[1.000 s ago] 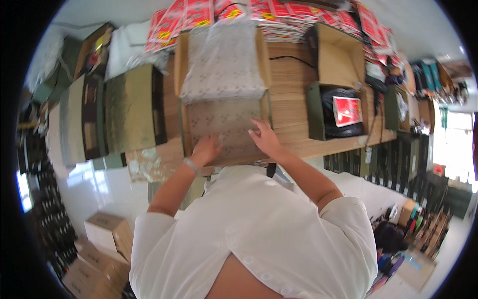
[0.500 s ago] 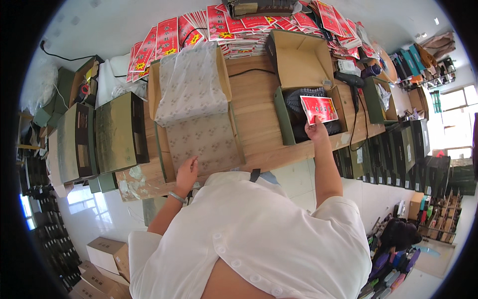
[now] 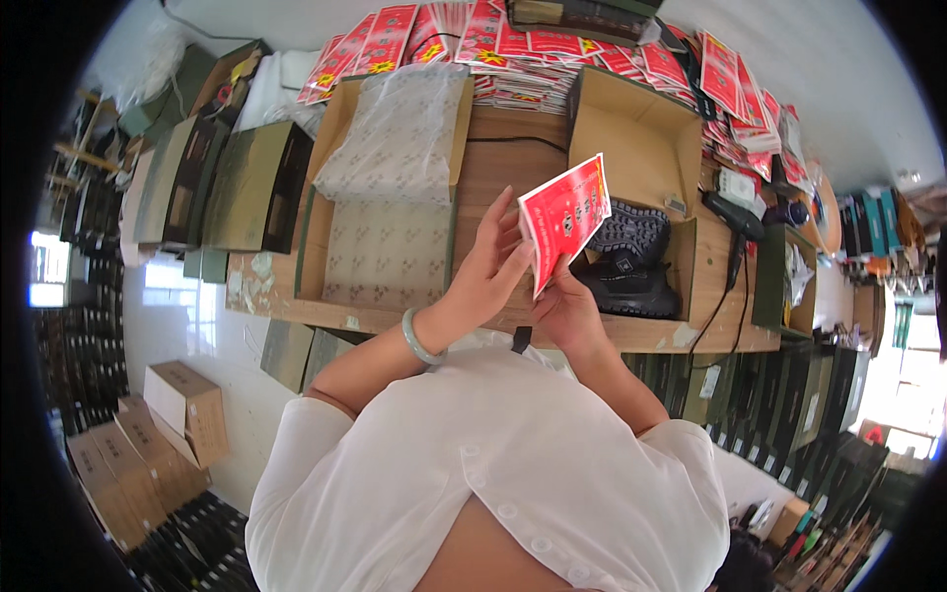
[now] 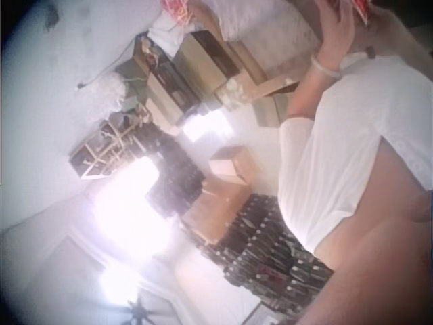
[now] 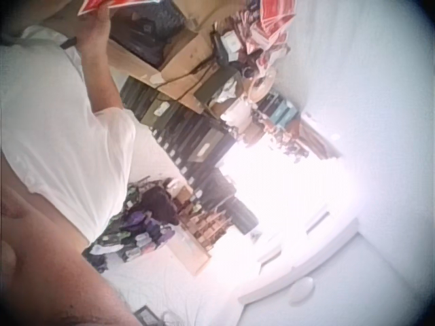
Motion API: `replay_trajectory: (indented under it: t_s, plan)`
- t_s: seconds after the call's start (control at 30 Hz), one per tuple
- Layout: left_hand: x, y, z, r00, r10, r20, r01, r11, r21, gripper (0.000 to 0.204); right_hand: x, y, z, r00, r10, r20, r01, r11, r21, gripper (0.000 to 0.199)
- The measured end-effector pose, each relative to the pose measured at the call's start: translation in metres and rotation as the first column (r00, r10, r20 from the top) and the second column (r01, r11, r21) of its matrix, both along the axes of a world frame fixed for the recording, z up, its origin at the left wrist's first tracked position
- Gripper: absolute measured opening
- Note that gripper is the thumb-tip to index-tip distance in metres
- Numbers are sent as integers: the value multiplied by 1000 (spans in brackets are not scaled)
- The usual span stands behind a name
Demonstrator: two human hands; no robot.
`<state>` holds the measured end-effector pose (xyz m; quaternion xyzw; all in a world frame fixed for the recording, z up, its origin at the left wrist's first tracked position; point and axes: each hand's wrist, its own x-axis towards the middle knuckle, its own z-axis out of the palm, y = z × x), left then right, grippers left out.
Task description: The person packs a dark green box with tissue paper and a red card, then closes the lid. They use a heat gun to warm the label area and apply a white shipping label to the box. The finished box is placed on a stack of similar boxes.
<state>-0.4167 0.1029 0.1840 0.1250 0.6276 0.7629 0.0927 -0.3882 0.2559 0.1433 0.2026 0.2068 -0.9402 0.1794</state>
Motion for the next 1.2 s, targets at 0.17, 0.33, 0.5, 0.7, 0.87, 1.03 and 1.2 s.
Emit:
replay_trajectory:
  t_s: [0.17,0.33,0.5,0.7,0.87,1.03,1.2]
  plan:
    - [10,0,-16,995,96,-23,-95,994,48,51,-6,4,-17,967,217,-134,-229,970,-82,33]
    - [19,-8,-6,985,153,-80,-154,988,2,45,-5,-10,-31,948,268,-169,-279,959,-45,34]
    - [25,-40,-8,990,101,103,-110,990,88,41,0,-39,-33,931,298,-209,-300,954,22,32]
    - [25,-80,-11,971,61,233,-84,992,93,34,9,-77,-32,915,329,-235,-309,944,117,28]
    - [21,-132,-26,931,0,365,-94,966,241,28,15,-121,-3,946,287,-149,-237,929,286,27]
    - [9,-226,-36,864,190,465,-397,826,400,26,20,-159,19,870,491,-35,-390,730,561,33]
    - [-14,-378,-81,820,237,521,-434,850,297,27,22,-141,-40,972,196,-128,-79,789,609,31]
